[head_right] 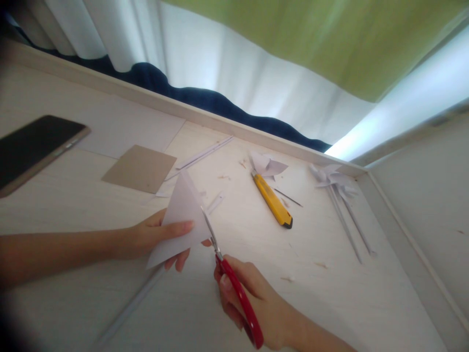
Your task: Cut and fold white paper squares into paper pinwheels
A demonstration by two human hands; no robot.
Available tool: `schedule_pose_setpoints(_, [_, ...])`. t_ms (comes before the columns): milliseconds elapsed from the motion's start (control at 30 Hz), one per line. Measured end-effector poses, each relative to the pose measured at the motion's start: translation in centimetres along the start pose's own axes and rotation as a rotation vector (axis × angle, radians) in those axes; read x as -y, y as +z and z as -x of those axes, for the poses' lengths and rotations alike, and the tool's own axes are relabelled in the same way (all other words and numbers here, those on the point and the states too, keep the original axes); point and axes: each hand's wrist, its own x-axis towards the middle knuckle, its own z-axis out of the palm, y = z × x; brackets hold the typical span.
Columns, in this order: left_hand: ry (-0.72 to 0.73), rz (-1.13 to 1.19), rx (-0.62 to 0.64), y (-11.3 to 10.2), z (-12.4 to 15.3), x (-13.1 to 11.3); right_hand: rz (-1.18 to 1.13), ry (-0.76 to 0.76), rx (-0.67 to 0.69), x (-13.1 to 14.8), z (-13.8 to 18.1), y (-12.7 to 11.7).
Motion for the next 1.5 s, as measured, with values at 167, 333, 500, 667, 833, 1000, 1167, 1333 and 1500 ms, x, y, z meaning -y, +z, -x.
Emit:
schedule_pose_setpoints(167, [-0.022, 0.006, -0.004, -0.1, -0.02, 0.13, 0.034, 0.023, -0.027, -0.13, 0.04, 0.08])
schedule_pose_setpoints(333, [-0.015, -0.009, 0.001, -0.13, -0.01, 0.15, 0.051, 0.001, -0.035, 0.03, -0.04, 0.07])
schedule_pose_setpoints(500, [0.003, 0.005, -0.001, -0.08, -0.07, 0.09, 0.035, 0.003, -0.007, 0.29, -0.25, 0.07])
schedule_pose_setpoints(667, [-0.01, -0.008, 0.009, -0.17, -0.01, 0.18, 0.001, -0.002, -0.004, 0.34, -0.34, 0.07])
schedule_pose_setpoints(833, [-0.01, -0.02, -0.003, -0.14, 0.01, 0.2, -0.005, -0.014, 0.073, 0.19, -0.19, -0.15])
schedule_pose_setpoints(1000, [-0.018, 0.001, -0.004, -0.04, -0.04, 0.09, -0.024, -0.018, 0.084, 0.27, -0.16, -0.24])
schedule_pose_setpoints(1167, [-0.027, -0.004, -0.002, -0.04, -0.04, 0.18, 0.006, -0.046, 0.108, 0.45, -0.49, -0.21])
schedule_pose_setpoints(1333, [-0.02, -0.001, 0.004, 0.02, -0.02, 0.21, 0.04, -0.038, 0.095, 0.53, -0.53, -0.11])
schedule_pose_setpoints(1500, [-0.018, 0.012, 0.005, -0.02, -0.01, 0.22, 0.044, -0.036, 0.095, 0.47, -0.56, -0.12])
